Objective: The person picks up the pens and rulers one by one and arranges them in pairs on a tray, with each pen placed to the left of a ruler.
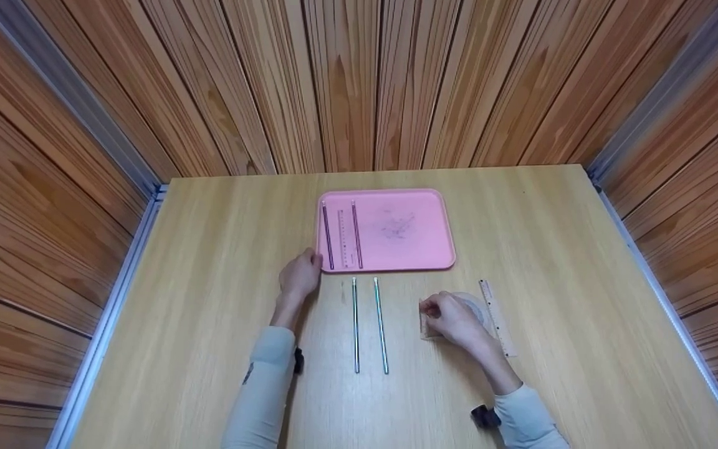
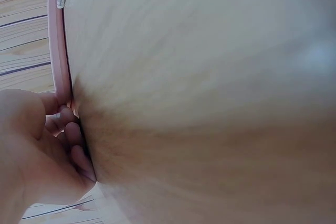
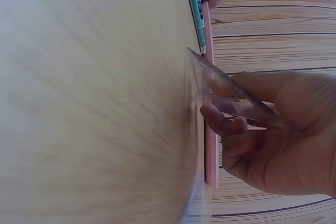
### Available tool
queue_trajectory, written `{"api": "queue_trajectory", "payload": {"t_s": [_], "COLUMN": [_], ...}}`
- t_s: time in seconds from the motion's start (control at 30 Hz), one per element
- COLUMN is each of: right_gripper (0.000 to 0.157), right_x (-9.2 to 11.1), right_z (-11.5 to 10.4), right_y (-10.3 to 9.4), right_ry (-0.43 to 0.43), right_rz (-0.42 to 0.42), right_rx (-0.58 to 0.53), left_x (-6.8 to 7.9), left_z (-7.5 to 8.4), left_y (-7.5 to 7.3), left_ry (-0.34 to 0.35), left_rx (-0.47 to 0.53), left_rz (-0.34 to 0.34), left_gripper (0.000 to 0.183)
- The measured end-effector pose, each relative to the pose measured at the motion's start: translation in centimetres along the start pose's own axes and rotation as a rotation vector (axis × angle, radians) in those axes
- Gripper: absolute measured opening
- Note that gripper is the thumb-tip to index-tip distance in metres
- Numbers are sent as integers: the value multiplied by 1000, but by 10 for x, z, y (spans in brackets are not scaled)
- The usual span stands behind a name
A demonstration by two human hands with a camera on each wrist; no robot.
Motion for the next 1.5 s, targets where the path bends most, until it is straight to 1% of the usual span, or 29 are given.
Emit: {"api": "queue_trajectory", "payload": {"t_s": [0.13,0.23,0.37,0.67,0.87,0.97,1.07,1.17,1.3,1.5], "right_gripper": [29,26,23,25,29,28,28,28,26,27], "right_x": [1,1,1,3,5,5,4,3,0,-5], "right_z": [-2,-2,-3,-5,-6,-8,-9,-9,-11,-13], "right_y": [-1,-1,0,-4,-5,-5,-5,-5,-5,-5], "right_ry": [-21,-42,-47,-64,-84,-85,-84,-69,-61,-74], "right_rz": [15,35,40,51,32,17,9,8,30,72], "right_rx": [20,43,70,140,189,194,170,109,25,-8], "left_x": [-1,-1,0,0,-1,-1,-2,-3,-3,-3], "left_z": [-1,-2,-1,1,0,-1,-1,-1,-1,-2], "left_y": [1,1,0,-1,1,1,1,2,2,2], "left_ry": [10,15,15,15,12,10,4,-2,-6,-13], "left_rx": [1,4,7,26,13,19,19,5,4,17], "left_rz": [10,21,25,17,7,9,6,6,12,3], "left_gripper": [29,28,28,29,31,30,30,30,29,29]}}
Point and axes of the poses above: each hand's wrist, its own x-axis away from the middle knuckle, its own y-axis out of the palm, z = x × y, the point moved 3 cm from there along -x, towards the middle knuckle, and after that the axes turned 7 degrees about -x, right-handed, at the moved point
